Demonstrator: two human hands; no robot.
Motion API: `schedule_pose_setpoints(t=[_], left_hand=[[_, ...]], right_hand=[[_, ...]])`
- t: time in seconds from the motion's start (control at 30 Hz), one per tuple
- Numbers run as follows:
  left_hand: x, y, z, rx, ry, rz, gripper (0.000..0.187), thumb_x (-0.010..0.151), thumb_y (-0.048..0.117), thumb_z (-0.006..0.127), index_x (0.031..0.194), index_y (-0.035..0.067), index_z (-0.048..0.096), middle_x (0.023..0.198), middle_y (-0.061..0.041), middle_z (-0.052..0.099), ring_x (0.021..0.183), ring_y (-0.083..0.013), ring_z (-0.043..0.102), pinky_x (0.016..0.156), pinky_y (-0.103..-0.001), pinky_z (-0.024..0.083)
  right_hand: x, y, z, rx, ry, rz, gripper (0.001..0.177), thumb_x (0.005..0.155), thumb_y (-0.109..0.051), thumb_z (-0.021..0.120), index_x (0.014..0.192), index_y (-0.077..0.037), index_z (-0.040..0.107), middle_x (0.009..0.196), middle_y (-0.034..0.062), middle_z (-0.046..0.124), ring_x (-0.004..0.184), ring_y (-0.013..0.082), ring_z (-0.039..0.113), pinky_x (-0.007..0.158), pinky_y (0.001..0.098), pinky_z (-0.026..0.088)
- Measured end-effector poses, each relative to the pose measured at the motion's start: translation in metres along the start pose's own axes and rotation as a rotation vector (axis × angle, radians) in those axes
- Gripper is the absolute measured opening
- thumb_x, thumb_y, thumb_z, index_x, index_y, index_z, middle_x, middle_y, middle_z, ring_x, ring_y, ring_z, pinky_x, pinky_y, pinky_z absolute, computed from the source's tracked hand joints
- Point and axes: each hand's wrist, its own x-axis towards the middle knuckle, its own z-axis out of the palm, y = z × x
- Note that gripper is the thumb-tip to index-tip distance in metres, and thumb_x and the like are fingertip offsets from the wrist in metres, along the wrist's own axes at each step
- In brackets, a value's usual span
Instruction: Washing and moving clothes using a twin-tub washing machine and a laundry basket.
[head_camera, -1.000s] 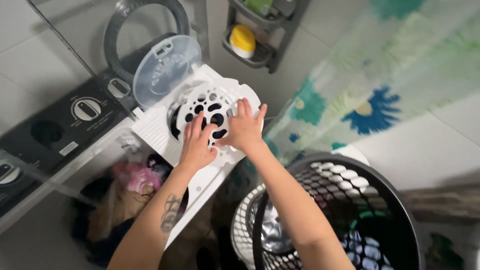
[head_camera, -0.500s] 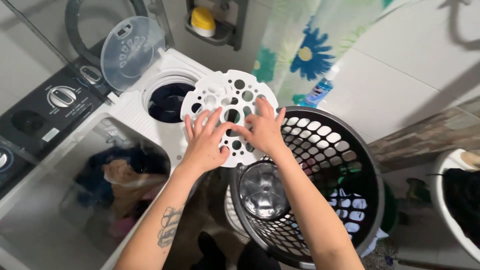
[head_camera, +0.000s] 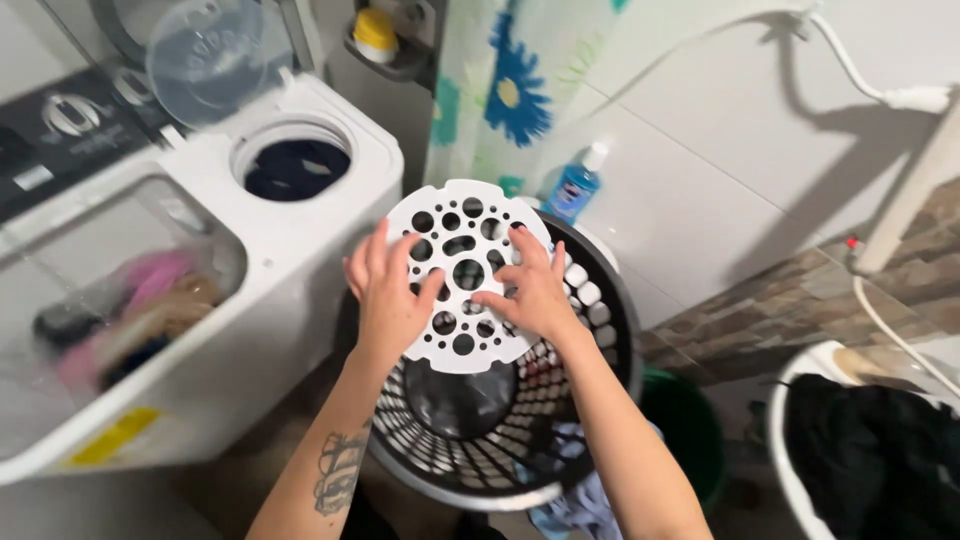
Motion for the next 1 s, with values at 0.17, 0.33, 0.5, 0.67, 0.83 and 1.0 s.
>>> schedule_pose_setpoints(t=[0.17, 0.33, 0.5, 0.67, 0.83, 1.0], left_hand=[[-0.035, 0.030, 0.033, -0.118, 0.045, -0.117, 0.064, 0.087, 0.020, 0.077, 0.143, 0.005, 0.049, 0.158, -0.028, 0.036, 0.140, -0.0488, 0.032, 0.117, -0.057, 0.026], [-0.051, 0.053, 0.060, -0.248, -0.080, -0.219, 0.063, 0.090, 0.015, 0.072, 0.146, 0.005, 0.044, 0.147, -0.026, 0.049, 0.134, -0.0466, 0.045, 0.109, -0.051, 0.040], [-0.051, 0.093, 0.081, -0.366, -0.241, -0.232, 0.054, 0.094, 0.009, 0.065, 0.144, 0.007, 0.046, 0.139, -0.023, 0.056, 0.120, -0.0414, 0.060, 0.095, -0.044, 0.052], [-0.066, 0.131, 0.111, -0.402, -0.355, -0.134, 0.048, 0.093, 0.011, 0.066, 0.139, 0.007, 0.051, 0.137, -0.020, 0.058, 0.119, -0.0404, 0.061, 0.096, -0.044, 0.051], [-0.080, 0.186, 0.136, -0.292, -0.430, 0.024, 0.045, 0.090, 0.018, 0.071, 0.132, 0.009, 0.059, 0.136, -0.014, 0.060, 0.122, -0.0383, 0.056, 0.102, -0.047, 0.045], [-0.103, 0.242, 0.179, -0.175, -0.512, 0.152, 0.050, 0.085, 0.027, 0.075, 0.131, 0.014, 0.060, 0.135, -0.008, 0.061, 0.128, -0.0336, 0.049, 0.106, -0.050, 0.035]], right_hand=[[-0.054, 0.031, -0.034, 0.018, -0.045, 0.016, 0.044, 0.072, -0.049, 0.086, 0.082, -0.007, 0.077, 0.156, 0.0208, 0.042, 0.152, 0.0376, 0.026, 0.119, 0.0704, 0.001], [-0.101, 0.053, -0.060, 0.060, -0.016, 0.097, 0.043, 0.073, -0.048, 0.085, 0.082, -0.007, 0.077, 0.157, 0.0220, 0.041, 0.153, 0.0381, 0.025, 0.117, 0.0707, 0.000], [-0.143, 0.076, -0.081, 0.062, 0.058, 0.269, 0.045, 0.081, -0.050, 0.078, 0.073, -0.006, 0.076, 0.156, 0.0211, 0.044, 0.153, 0.0361, 0.027, 0.117, 0.0728, 0.000], [-0.187, 0.104, -0.100, -0.067, 0.124, 0.386, 0.051, 0.084, -0.050, 0.077, 0.063, -0.004, 0.070, 0.156, 0.0185, 0.046, 0.153, 0.0339, 0.031, 0.116, 0.0758, 0.001], [-0.234, 0.150, -0.126, -0.135, 0.229, 0.419, 0.051, 0.084, -0.047, 0.077, 0.060, -0.003, 0.066, 0.156, 0.0164, 0.047, 0.150, 0.0343, 0.034, 0.115, 0.0762, 0.006], [-0.286, 0.211, -0.167, -0.165, 0.279, 0.493, 0.043, 0.083, -0.039, 0.077, 0.061, -0.004, 0.065, 0.156, 0.0156, 0.046, 0.149, 0.0367, 0.033, 0.113, 0.0764, 0.007]])
